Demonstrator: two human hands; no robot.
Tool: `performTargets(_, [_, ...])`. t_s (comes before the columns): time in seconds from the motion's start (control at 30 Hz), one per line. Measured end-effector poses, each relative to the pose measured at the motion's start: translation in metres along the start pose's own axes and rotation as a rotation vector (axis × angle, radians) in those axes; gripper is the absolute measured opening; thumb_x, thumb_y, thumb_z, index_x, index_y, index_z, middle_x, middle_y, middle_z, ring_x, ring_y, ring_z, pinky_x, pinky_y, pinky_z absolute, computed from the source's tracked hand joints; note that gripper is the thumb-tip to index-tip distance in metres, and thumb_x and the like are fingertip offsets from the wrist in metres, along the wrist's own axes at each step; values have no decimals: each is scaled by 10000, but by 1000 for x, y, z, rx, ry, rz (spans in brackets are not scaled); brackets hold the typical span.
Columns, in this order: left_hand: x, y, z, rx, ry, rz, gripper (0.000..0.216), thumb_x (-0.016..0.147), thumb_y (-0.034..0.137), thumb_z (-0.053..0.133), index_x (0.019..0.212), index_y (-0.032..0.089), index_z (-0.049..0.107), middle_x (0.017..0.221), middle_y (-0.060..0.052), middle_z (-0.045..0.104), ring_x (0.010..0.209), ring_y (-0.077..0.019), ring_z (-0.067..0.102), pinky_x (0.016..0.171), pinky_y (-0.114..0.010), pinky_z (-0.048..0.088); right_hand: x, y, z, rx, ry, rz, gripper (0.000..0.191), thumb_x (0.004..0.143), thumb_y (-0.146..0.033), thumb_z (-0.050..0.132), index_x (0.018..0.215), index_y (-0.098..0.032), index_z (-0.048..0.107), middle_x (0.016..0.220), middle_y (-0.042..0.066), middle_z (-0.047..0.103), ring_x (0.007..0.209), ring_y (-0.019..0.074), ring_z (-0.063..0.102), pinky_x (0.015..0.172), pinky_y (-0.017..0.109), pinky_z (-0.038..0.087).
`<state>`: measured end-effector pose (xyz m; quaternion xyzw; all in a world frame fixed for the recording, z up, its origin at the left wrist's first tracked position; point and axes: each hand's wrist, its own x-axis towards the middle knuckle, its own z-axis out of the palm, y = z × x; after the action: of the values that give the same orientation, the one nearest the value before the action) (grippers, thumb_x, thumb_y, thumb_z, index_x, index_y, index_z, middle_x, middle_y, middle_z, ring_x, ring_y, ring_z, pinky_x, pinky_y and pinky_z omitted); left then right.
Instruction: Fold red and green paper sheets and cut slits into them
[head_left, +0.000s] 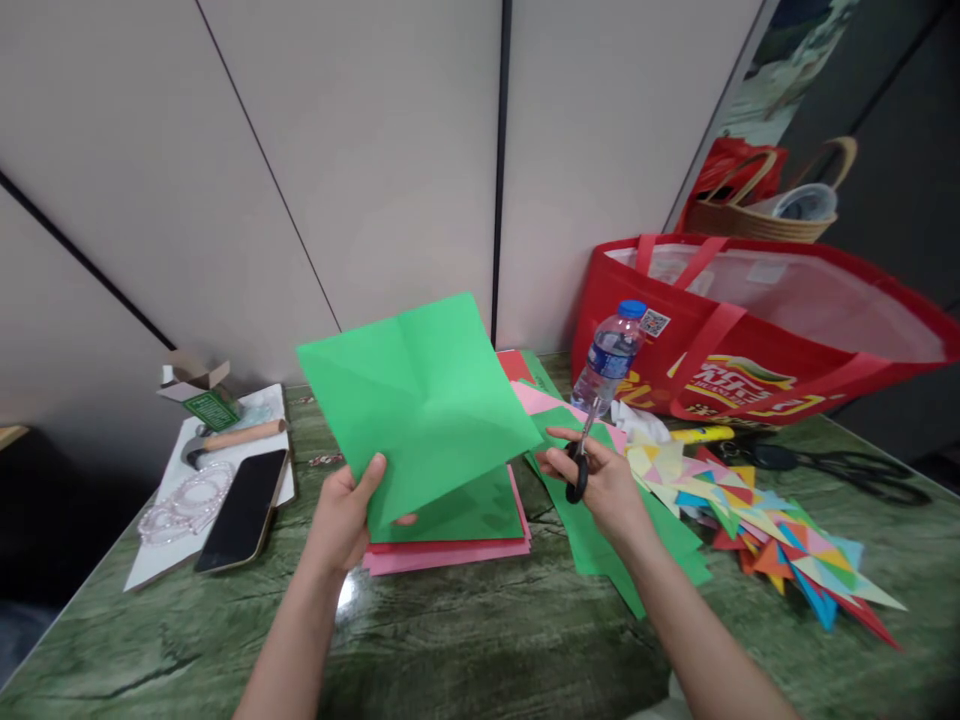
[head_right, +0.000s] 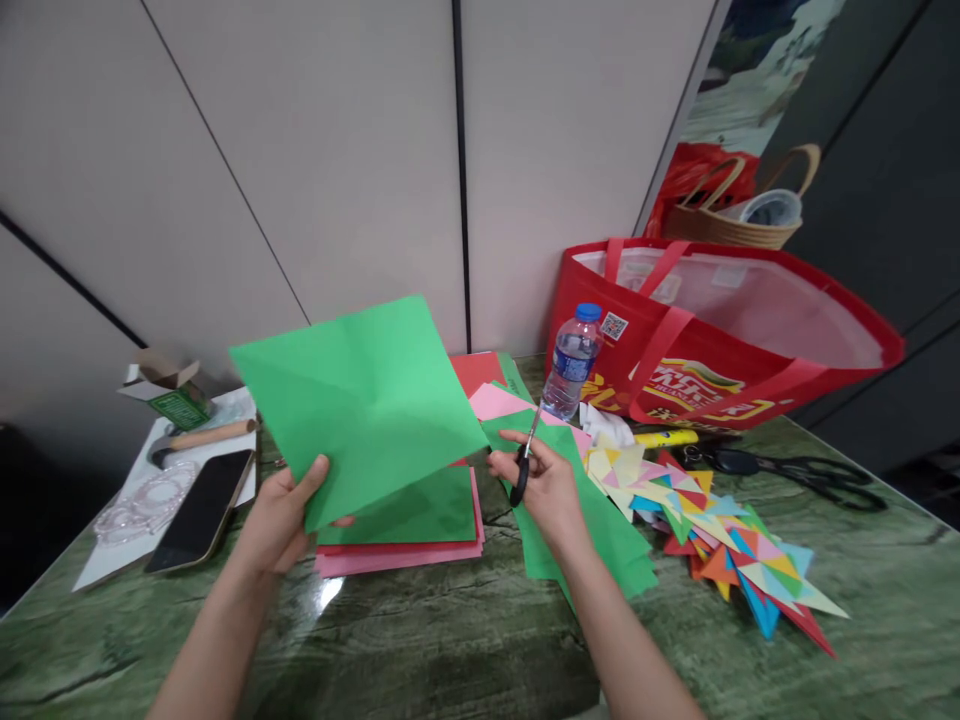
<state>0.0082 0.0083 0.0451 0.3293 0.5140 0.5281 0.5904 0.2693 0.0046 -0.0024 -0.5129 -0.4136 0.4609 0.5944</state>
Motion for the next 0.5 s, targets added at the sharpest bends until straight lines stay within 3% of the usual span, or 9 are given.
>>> performTargets(0.13, [-3, 12, -3, -70, 128, 115, 385, 502, 294, 778, 815, 126, 628, 724, -23, 687, 530, -155, 623, 363, -242, 524, -20, 3, 24, 16, -230, 81, 495, 527, -394, 769, 891, -190, 503, 672, -12, 630, 603, 138, 594, 573, 251, 443])
performTargets(0.3, [-3, 13, -2, -118, 161, 163, 339, 516, 307, 768, 761, 115, 632, 637, -5, 665, 428, -119, 573, 317, -212, 487, -53, 4, 58, 114, -585, 264, 467, 557, -414, 747, 885, -173, 518, 674, -7, 604, 607, 120, 558, 585, 246, 422])
performTargets(0.5, [-5, 4, 5, -92, 144, 153, 327, 556, 335, 739, 773, 111, 640, 632, -15, 657, 417, -119, 568, 307, -193, 451, -65, 4, 64, 80, -614, 330, 482, 577, -412, 739, 925, -176, 504, 664, -40, 533, 580, 89, 490, 573, 228, 373])
